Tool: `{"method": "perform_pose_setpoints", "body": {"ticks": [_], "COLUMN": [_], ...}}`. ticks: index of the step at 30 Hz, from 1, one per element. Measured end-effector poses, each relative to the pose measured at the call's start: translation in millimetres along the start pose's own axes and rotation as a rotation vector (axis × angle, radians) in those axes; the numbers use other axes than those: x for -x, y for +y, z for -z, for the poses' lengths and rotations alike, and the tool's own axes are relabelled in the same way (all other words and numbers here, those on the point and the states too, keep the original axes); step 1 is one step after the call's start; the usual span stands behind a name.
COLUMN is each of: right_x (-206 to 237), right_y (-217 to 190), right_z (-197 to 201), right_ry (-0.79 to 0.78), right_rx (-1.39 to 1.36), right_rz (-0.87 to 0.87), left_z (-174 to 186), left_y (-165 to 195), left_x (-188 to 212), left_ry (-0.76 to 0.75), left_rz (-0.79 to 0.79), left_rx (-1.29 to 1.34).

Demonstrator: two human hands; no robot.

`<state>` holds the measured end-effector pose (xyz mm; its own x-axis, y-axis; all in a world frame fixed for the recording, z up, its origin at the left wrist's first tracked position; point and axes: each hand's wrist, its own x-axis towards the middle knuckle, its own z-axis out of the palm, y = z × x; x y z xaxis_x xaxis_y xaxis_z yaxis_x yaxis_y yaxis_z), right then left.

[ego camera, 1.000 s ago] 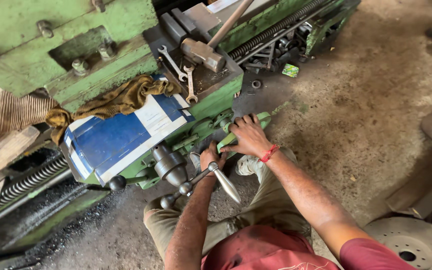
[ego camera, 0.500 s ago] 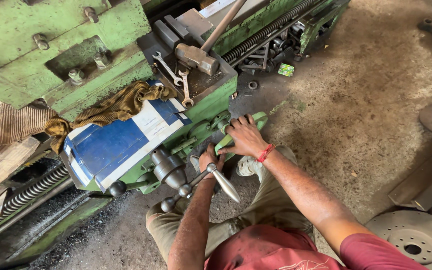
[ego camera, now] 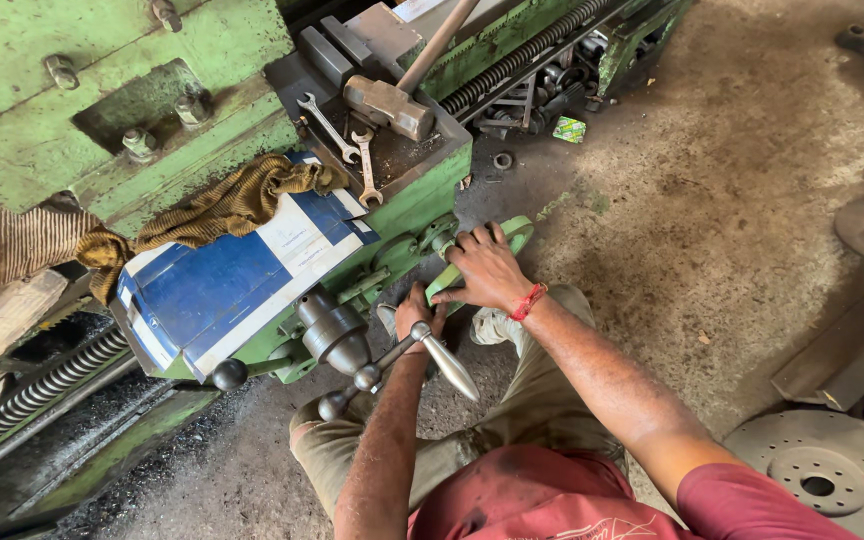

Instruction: The person sits on the floor in front of a metal lathe and repeatedly turns a green handwheel with both hands to adjust the machine. The person's hands remain on the wheel for the duration of the clip, with no other objects or tools handled.

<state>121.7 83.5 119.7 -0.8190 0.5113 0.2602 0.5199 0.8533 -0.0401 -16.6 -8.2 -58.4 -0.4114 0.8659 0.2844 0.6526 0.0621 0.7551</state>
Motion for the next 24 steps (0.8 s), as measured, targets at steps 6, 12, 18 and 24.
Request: {"method": "perform_pose_setpoints", "body": {"ticks": [6,12,18,24], "right_x": [1.6,0.8,-1.2,-2.2], "right_y": [-0.3,-2.6,-4.4,-4.5], "right_z": [-1.1,-1.6,-1.3,-4.1], "right_ry": [0.032,0.008,-0.043,-0.075], "right_rx": [-0.014,0.002,0.024,0.062], "right_rz": [0.016,0.006,-0.012,-0.003], "left_z": [-2.0,-2.0,-2.7,-2.7], "left_y": [-2.1,-3.9,-5.1,-5.6], "left_x": [1.0,2.7,2.9,4.0], "left_ry": [0.014,0.004,0.006,0.005], "left_rz": [-0.012,-0.019,-0.031,-0.027], "left_rx": [0.018,0.016,0.007,-0.007]}}
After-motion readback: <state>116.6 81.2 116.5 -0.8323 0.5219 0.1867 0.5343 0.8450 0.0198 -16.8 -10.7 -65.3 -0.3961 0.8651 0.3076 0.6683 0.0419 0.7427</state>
